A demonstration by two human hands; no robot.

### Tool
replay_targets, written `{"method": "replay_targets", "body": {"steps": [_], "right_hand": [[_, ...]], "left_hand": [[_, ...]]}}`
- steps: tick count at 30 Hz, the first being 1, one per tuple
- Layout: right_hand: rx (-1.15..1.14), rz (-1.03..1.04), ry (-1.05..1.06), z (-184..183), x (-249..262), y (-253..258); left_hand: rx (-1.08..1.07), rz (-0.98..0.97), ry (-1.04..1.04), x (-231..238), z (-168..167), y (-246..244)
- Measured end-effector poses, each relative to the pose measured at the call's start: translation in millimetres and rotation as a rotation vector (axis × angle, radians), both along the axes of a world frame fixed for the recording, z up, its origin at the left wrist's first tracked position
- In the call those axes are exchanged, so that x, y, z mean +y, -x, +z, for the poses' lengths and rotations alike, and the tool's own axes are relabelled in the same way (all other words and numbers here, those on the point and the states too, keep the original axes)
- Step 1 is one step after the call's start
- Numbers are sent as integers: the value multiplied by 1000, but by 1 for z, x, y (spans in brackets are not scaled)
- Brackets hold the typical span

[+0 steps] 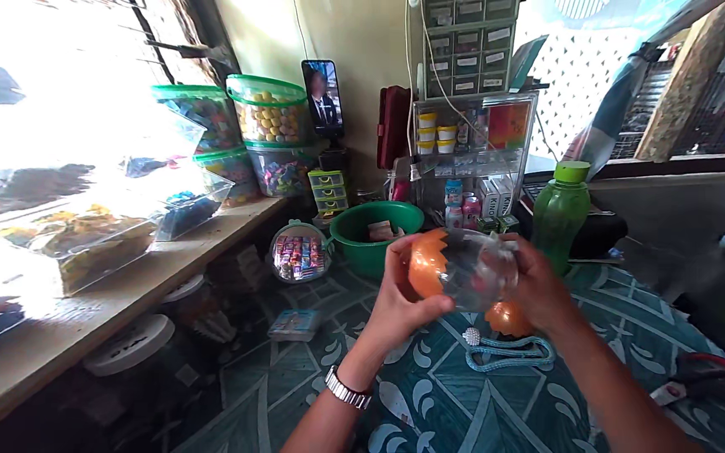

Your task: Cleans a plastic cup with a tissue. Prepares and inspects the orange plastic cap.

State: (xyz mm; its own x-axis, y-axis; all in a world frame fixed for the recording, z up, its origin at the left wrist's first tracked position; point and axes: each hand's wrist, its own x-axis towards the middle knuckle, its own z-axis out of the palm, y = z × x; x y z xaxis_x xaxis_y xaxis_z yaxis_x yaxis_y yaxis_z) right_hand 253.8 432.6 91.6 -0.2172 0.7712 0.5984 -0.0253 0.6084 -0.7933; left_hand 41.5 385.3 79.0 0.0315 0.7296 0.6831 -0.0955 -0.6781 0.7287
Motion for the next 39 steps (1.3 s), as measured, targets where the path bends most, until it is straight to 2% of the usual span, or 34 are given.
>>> {"method": "replay_targets", "body": {"steps": [4, 7, 10, 13, 16, 20, 24, 30, 34, 39], "right_hand": [[-225, -254, -406, 5, 6, -28], [-212, -210, -557, 0, 4, -15], [-97, -155, -422, 1, 0, -13], [-16, -222, -243, 9, 7, -34], [-199, -353, -97, 13, 16, -49], [-604, -347, 4, 10, 24, -57], [-802, -348, 45, 10, 26, -56], [-918, -319, 109, 9, 26, -55], [-944, -286, 62, 8, 25, -53], [-979, -369, 160, 8, 27, -60]], "left_hand": [[497, 175, -182, -6, 2, 3], [636, 167, -197, -14, 5, -6], [555, 193, -205, -12, 2, -10], [399, 200, -153, -9, 3, -2], [398, 162, -15, -6, 6, 7], [567, 229, 12, -2, -3, 1], [731, 190, -19, -8, -2, -2], [900, -179, 158, -17, 13, 21], [942, -255, 181, -15, 14, 26], [973, -238, 196, -14, 16, 30]]}}
